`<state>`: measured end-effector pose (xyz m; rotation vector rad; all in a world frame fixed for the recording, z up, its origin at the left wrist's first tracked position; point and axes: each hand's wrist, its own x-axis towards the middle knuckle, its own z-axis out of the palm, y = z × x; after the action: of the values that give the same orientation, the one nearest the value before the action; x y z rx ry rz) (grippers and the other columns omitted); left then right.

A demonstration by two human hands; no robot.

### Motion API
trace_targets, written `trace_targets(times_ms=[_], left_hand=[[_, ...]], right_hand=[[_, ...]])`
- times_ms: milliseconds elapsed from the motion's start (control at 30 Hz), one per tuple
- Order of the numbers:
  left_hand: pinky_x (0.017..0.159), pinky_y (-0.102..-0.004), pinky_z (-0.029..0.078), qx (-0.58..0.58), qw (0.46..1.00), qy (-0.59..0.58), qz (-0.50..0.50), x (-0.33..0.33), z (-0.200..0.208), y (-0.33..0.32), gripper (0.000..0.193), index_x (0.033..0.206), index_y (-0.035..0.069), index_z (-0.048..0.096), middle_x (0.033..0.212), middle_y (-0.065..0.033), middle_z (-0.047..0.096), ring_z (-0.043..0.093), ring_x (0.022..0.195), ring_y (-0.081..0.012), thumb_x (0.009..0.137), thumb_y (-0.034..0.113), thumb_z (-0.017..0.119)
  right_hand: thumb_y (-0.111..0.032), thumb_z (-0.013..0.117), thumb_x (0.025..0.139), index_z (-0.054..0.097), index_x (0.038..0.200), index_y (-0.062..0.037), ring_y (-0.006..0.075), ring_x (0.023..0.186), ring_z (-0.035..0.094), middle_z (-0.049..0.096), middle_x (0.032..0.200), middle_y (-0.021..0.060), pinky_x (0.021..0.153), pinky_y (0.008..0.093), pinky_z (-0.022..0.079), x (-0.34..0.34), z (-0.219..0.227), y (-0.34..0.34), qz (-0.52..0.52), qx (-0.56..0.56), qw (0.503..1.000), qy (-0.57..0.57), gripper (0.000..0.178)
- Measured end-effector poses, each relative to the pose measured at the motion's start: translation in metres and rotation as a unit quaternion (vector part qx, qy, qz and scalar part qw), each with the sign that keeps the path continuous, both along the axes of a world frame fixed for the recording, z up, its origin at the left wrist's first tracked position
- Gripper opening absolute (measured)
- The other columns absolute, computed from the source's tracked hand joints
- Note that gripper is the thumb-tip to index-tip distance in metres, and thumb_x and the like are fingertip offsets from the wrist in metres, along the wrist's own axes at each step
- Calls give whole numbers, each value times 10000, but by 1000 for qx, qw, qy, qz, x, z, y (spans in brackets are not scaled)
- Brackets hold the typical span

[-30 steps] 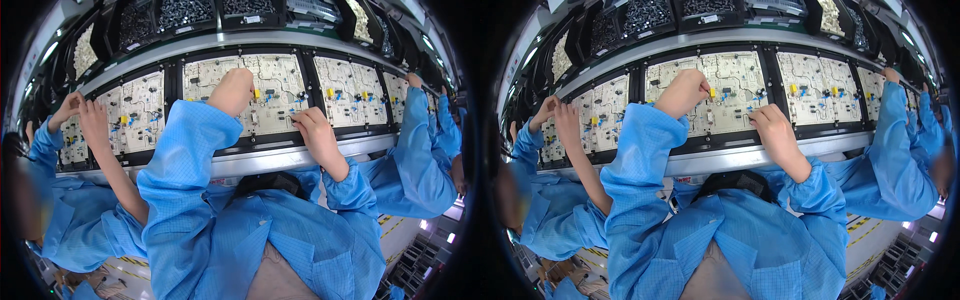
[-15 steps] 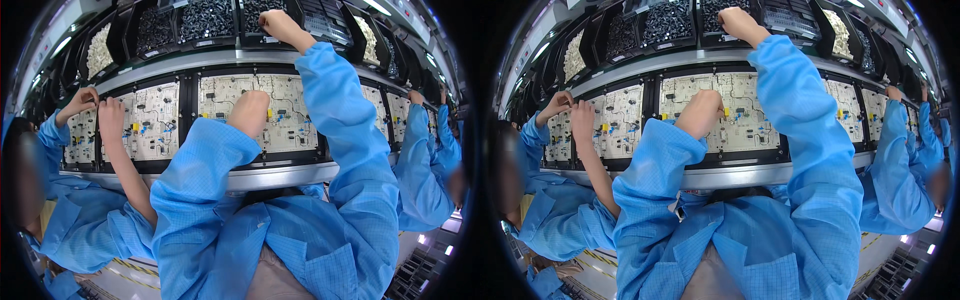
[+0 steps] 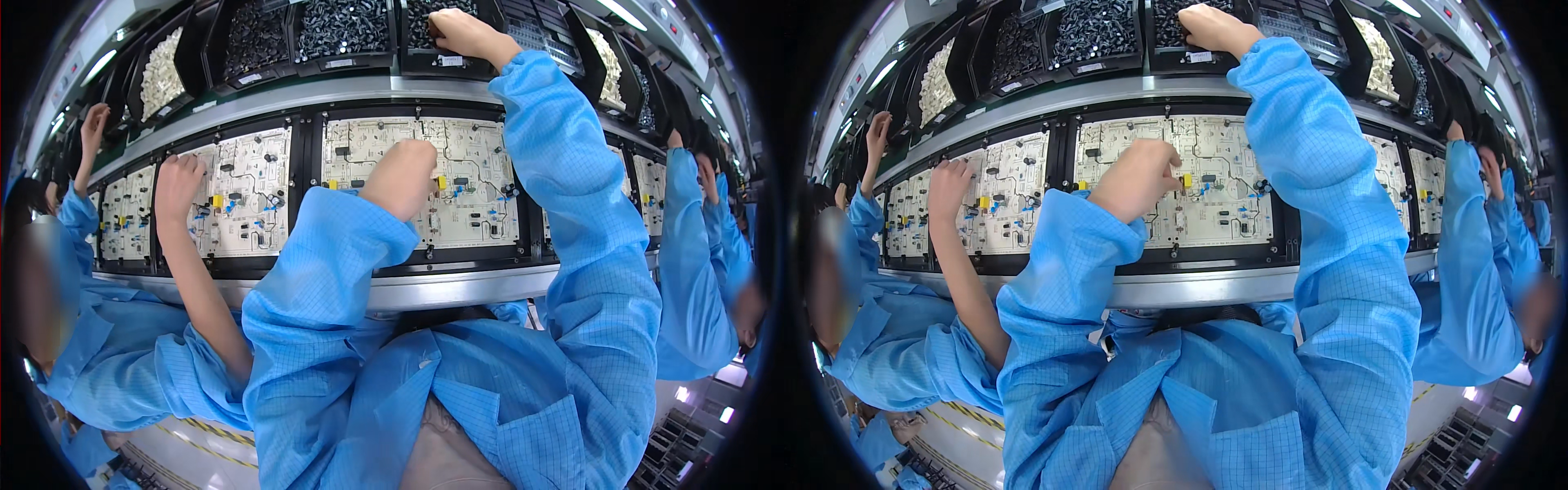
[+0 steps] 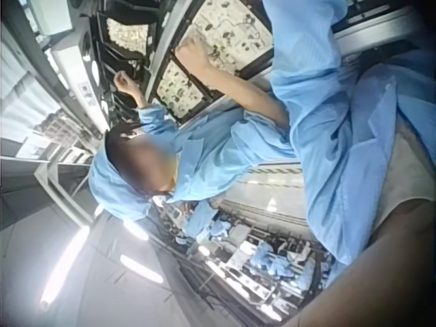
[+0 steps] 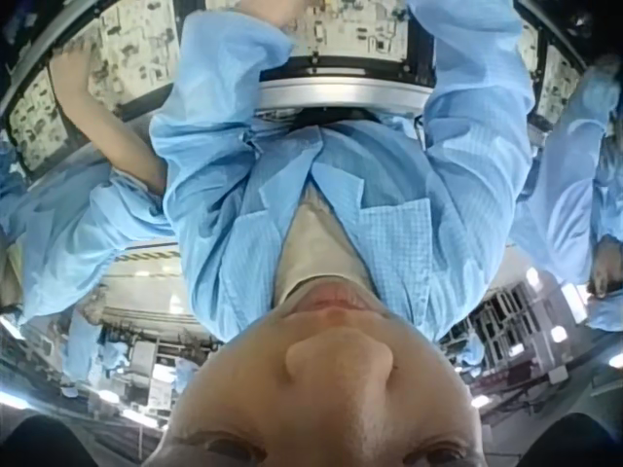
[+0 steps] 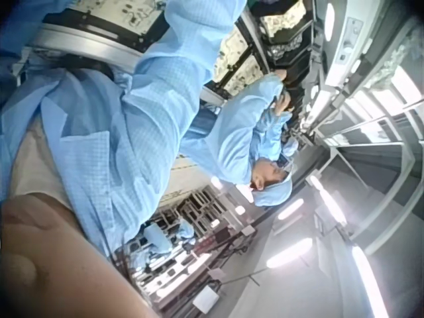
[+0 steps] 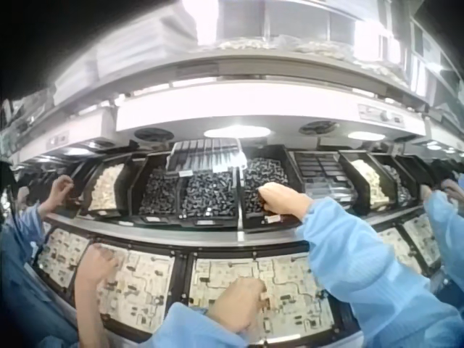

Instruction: Assemble electronic components onto a circuit board at a production line.

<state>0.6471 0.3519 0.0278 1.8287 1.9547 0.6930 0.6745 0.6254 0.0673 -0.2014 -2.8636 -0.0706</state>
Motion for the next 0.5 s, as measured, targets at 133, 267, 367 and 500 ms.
trace_targets(times_ms=[133,267,367,500], left_hand=[[796,-410,502,-25,999,-25,27,-18,24,17,209,860,-33,665,892,-236,636,630,866,-368,733,125,715],[829,-371,500,66,994,22,87,-51,65,39,301,929,-4,695,922,-202,664,641,870,-345,744,232,728],[764,-344,507,85,987,75,116,-89,78,66,289,973,32,696,856,-156,670,648,809,-273,792,257,693],[734,-350,514,145,969,161,116,-119,63,113,275,1038,64,679,821,-109,677,657,790,-241,845,256,645]], right_hand=[[-87,618,731,573,811,31,381,837,591,605,821,216,741,432,477,10,-24,27,147,74,965,206,150],[-96,624,726,566,814,18,384,822,587,597,807,213,733,438,475,10,-25,23,58,59,981,175,155],[-108,633,720,561,804,7,385,812,587,594,791,208,729,434,475,15,-9,7,38,10,971,237,160],[-104,653,750,548,860,-15,306,766,603,604,776,147,692,363,484,66,20,-29,-96,-159,969,165,176]])
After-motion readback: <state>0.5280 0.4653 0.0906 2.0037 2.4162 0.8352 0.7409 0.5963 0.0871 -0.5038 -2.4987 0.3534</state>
